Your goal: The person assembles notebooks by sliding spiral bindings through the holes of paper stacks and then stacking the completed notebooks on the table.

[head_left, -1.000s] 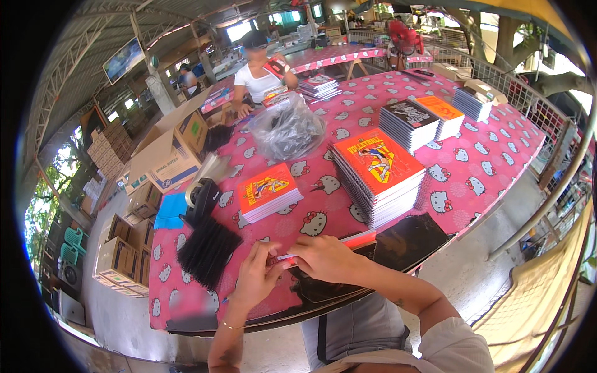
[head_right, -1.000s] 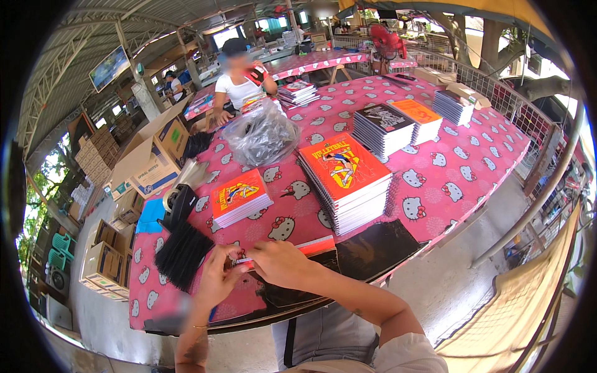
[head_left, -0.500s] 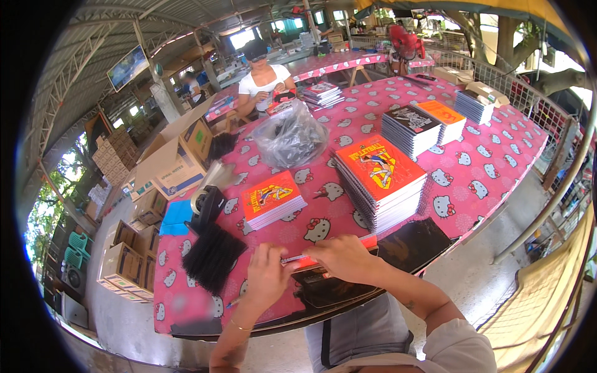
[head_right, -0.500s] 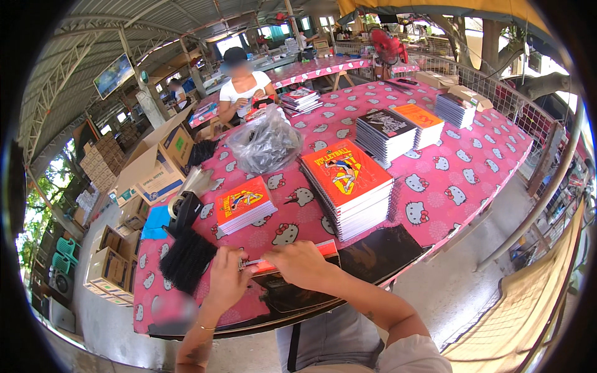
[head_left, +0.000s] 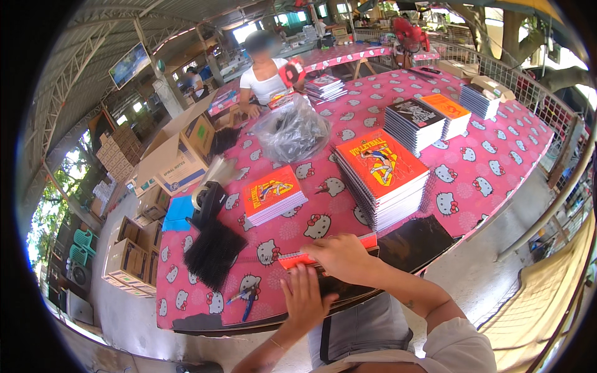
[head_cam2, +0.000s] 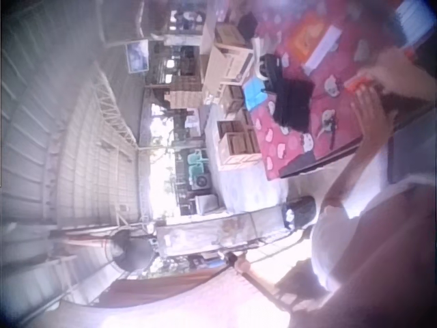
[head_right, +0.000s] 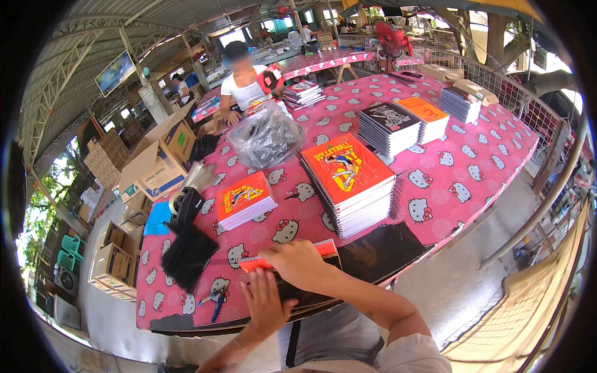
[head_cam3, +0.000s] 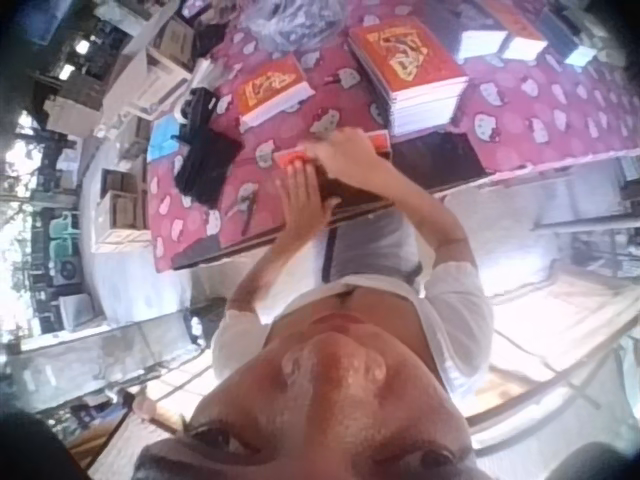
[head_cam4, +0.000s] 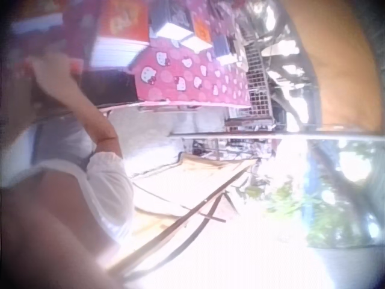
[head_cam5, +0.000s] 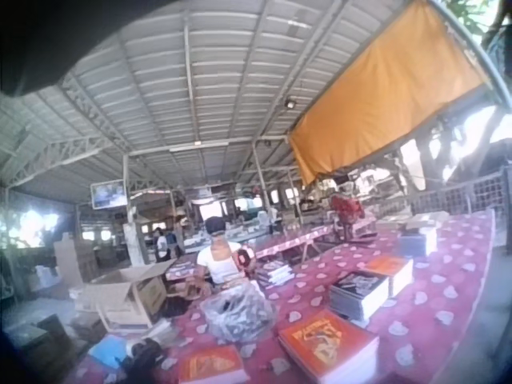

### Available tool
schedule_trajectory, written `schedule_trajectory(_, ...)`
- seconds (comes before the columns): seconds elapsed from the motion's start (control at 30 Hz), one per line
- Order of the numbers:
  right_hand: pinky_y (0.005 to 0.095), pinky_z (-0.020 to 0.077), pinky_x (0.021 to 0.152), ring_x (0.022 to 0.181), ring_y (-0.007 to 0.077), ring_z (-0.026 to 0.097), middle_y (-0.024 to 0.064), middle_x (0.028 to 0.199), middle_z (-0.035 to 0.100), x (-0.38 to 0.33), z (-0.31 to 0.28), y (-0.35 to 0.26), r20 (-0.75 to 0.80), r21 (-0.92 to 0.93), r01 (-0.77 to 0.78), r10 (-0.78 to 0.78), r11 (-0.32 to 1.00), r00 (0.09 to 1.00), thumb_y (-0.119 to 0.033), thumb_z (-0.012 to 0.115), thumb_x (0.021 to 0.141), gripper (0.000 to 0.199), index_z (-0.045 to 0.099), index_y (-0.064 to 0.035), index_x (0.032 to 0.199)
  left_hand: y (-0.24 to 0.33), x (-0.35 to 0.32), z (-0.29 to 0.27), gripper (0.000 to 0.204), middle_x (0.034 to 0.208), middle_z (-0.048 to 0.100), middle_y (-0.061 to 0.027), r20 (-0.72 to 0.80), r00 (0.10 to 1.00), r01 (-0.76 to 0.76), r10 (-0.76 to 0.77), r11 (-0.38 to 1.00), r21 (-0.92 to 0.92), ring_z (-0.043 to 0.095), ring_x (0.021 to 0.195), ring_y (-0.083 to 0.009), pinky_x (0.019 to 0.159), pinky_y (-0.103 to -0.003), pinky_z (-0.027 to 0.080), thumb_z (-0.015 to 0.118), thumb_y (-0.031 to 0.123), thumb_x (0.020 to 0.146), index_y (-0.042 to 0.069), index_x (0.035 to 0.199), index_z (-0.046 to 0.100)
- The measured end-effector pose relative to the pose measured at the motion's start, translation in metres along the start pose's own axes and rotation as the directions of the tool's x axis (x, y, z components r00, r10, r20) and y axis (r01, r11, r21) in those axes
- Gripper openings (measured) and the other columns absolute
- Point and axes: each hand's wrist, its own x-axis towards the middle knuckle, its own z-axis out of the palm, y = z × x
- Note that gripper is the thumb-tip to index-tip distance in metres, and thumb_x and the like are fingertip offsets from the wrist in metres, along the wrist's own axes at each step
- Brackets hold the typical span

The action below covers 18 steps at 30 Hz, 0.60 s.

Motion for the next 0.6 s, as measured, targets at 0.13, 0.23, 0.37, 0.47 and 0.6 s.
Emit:
schedule_trajectory(0.13, 0.0413, 0.0577, 0.066, 0.079, 0.0292, 0.073, 0.0076, 0.093, 0.072, -0.010, -0.018, 0.000, -0.003, 0.054, 0.002, -0.002, 0.999, 1.000, -0.022, 0.066, 0.087, 0.029, 0.067, -0.0125, 0.115, -0.023, 0.091, -0.035, 0.096, 0.158, 0.034, -0.0345, 0.004, 0.997, 0.079, -0.079, 0.997, -0.015, 0.030, 0.149, -0.0498, 0.119, -0.070, 0.012, 0.049, 0.067, 0.095, -0.012, 0.148, 0.039)
schedule_trajectory(0.23, 0.0429, 0.0558, 0.068, 0.077, 0.0316, 0.073, 0.0081, 0.092, 0.072, -0.022, -0.037, 0.004, -0.213, -0.052, 0.007, -0.017, 0.999, 0.977, -0.018, 0.067, 0.085, 0.031, 0.063, -0.0126, 0.115, 0.001, 0.017, -0.010, 0.094, 0.159, 0.033, -0.0333, 0.042, 0.999, 0.034, -0.032, 0.999, -0.039, 0.026, 0.151, -0.0485, 0.119, -0.069, 0.014, 0.054, 0.062, 0.094, -0.012, 0.149, 0.038)
schedule_trajectory(0.37, 0.0453, 0.0552, 0.067, 0.077, 0.0325, 0.073, 0.0082, 0.088, 0.072, -0.024, -0.036, 0.018, -0.019, -0.031, -0.028, 0.028, 0.999, 0.999, -0.016, 0.066, 0.084, 0.024, 0.061, -0.0119, 0.108, -0.018, 0.097, -0.034, 0.092, 0.157, 0.035, -0.0335, -0.029, 0.997, 0.072, -0.072, 0.997, 0.015, 0.027, 0.151, -0.0480, 0.119, -0.068, 0.016, 0.056, 0.059, 0.093, -0.013, 0.148, 0.039)
schedule_trajectory(0.47, 0.0449, 0.0552, 0.066, 0.077, 0.0324, 0.073, 0.0101, 0.085, 0.072, -0.031, -0.034, 0.018, -0.006, -0.040, -0.081, 0.081, 0.996, 0.997, -0.015, 0.066, 0.084, 0.025, 0.062, -0.0119, 0.108, -0.001, 0.076, -0.040, 0.091, 0.156, 0.035, -0.0351, 0.080, 0.997, 0.007, -0.004, 1.000, -0.031, 0.028, 0.150, -0.0485, 0.119, -0.068, 0.018, 0.057, 0.058, 0.093, -0.014, 0.146, 0.039)
schedule_trajectory(0.6, 0.0451, 0.0549, 0.065, 0.074, 0.0324, 0.072, 0.0110, 0.079, 0.071, -0.021, -0.027, 0.017, -0.046, -0.005, 0.008, -0.008, 1.000, 0.999, -0.016, 0.067, 0.084, 0.027, 0.062, -0.0126, 0.111, -0.005, 0.076, -0.042, 0.090, 0.157, 0.037, -0.0309, 0.020, 0.996, 0.084, -0.083, 0.996, -0.032, 0.030, 0.150, -0.0468, 0.118, -0.068, 0.019, 0.063, 0.057, 0.090, -0.011, 0.146, 0.042)
